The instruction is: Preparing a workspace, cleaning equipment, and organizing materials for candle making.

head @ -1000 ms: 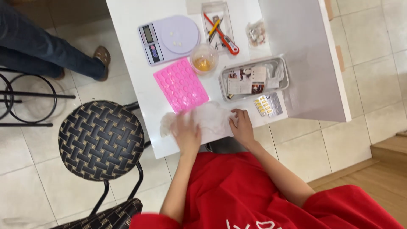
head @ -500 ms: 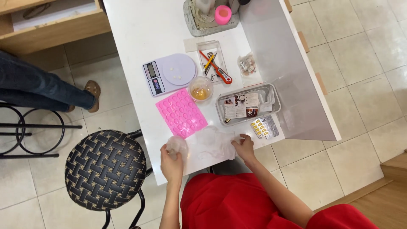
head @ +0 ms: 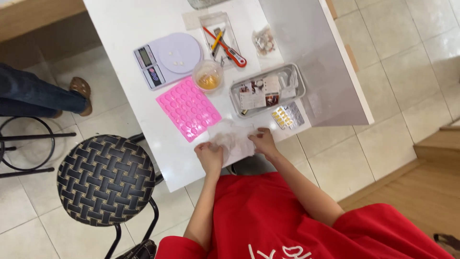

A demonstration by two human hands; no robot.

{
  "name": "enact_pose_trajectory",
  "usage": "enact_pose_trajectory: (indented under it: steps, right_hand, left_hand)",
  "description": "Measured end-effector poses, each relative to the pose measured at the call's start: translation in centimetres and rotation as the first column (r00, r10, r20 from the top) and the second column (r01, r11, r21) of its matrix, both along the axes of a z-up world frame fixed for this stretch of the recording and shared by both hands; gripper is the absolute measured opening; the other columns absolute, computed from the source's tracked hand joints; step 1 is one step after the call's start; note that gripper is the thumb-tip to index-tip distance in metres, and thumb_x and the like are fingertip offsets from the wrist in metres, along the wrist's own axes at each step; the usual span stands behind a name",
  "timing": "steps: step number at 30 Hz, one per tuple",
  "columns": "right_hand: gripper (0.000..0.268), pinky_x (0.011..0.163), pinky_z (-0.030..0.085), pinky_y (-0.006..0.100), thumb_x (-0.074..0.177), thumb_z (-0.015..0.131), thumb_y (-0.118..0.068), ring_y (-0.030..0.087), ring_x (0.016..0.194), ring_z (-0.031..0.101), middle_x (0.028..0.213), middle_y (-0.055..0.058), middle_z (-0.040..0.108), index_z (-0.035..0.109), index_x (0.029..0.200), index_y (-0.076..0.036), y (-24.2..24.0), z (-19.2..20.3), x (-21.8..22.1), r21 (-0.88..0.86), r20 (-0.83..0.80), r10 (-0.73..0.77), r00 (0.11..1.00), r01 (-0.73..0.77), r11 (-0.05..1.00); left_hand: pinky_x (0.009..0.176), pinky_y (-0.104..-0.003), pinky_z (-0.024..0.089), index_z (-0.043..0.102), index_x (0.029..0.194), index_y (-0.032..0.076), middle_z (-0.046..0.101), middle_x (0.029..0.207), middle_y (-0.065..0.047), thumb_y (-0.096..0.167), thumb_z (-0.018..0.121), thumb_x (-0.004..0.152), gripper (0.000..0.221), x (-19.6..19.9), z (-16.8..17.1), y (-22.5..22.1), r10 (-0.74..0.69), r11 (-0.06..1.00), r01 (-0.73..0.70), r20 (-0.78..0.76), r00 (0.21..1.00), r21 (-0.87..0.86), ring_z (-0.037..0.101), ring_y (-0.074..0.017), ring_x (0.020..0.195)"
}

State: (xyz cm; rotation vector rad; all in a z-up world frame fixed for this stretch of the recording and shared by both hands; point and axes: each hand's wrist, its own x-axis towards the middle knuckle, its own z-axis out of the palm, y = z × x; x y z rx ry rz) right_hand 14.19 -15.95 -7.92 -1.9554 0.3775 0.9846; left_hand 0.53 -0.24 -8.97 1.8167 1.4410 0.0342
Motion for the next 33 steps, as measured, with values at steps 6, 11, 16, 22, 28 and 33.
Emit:
enact_pose_trajectory:
  steps: [6,11,16,22,28,33]
  right_hand:
    - [0.084,0.084,0.064,0.041,0.081,0.084,-0.04,0.035,0.12,0.064,0.131,0.027,0.061,0.046,0.144,-0.001,0.3,-2.4,-0.9,-0.016,-0.006,0.068,0.998,-0.068,0.998]
    - [0.081,0.087,0.062,0.042,0.081,0.083,-0.043,0.035,0.12,0.065,0.129,0.026,0.064,0.052,0.141,0.002,1.2,-1.7,-1.3,-0.006,-0.032,0.093,0.995,-0.093,0.996]
    - [0.051,0.087,0.06,0.041,0.088,0.079,-0.034,0.028,0.112,0.067,0.119,0.02,0.07,0.067,0.126,-0.002,1.6,-0.4,-1.6,0.054,0.044,0.034,0.998,-0.036,0.998]
    - [0.025,0.067,0.055,0.026,0.097,0.069,-0.024,0.016,0.085,0.062,0.096,0.008,0.067,0.059,0.11,-0.006,2.8,2.6,-2.9,0.239,0.055,-0.045,0.997,0.03,0.97]
    - [0.02,0.061,0.056,0.025,0.099,0.065,-0.025,0.013,0.077,0.066,0.089,0.006,0.07,0.055,0.106,-0.008,3.9,4.0,-3.7,0.3,0.009,-0.004,1.0,0.001,0.954]
    - [0.018,0.067,0.059,0.029,0.101,0.062,-0.022,0.015,0.084,0.065,0.094,0.008,0.069,0.054,0.107,-0.008,3.3,2.5,-3.4,0.321,-0.001,-0.027,1.0,0.026,0.947]
  left_hand:
    - [0.097,-0.056,0.044,0.036,0.133,0.017,0.069,0.11,-0.009,0.023,0.078,0.075,0.072,0.8,2.1,0.8,-0.049,0.991,0.039,-0.079,0.996,-0.126,0.068,-0.0376,0.11]
    - [0.092,-0.051,0.045,0.058,0.118,0.014,0.073,0.1,-0.005,0.034,0.081,0.072,0.056,0.5,-1.5,0.8,-0.068,0.988,0.049,-0.13,0.989,-0.146,0.07,-0.034,0.104]
    - [0.085,-0.048,0.051,0.06,0.106,0.008,0.066,0.095,-0.012,0.021,0.083,0.07,0.045,1.2,0.9,0.2,0.001,0.986,0.003,0.021,1.0,-0.166,0.069,-0.0373,0.098]
    - [0.084,-0.048,0.052,0.049,0.106,0.006,0.059,0.1,-0.018,0.01,0.078,0.073,0.044,2.1,3.6,-1.0,-0.003,0.993,0.02,0.143,0.99,-0.116,0.065,-0.0415,0.1]
    - [0.078,-0.046,0.057,0.049,0.096,0.002,0.057,0.096,-0.017,-0.003,0.071,0.077,0.03,3.0,6.5,-1.7,-0.179,0.983,0.184,0.16,0.971,-0.013,0.066,-0.0404,0.094]
    - [0.076,-0.048,0.058,0.043,0.093,0.003,0.044,0.108,-0.013,-0.009,0.068,0.078,0.032,3.2,7.7,-2.5,-0.276,0.961,0.27,0.146,0.95,0.064,0.062,-0.0447,0.1]
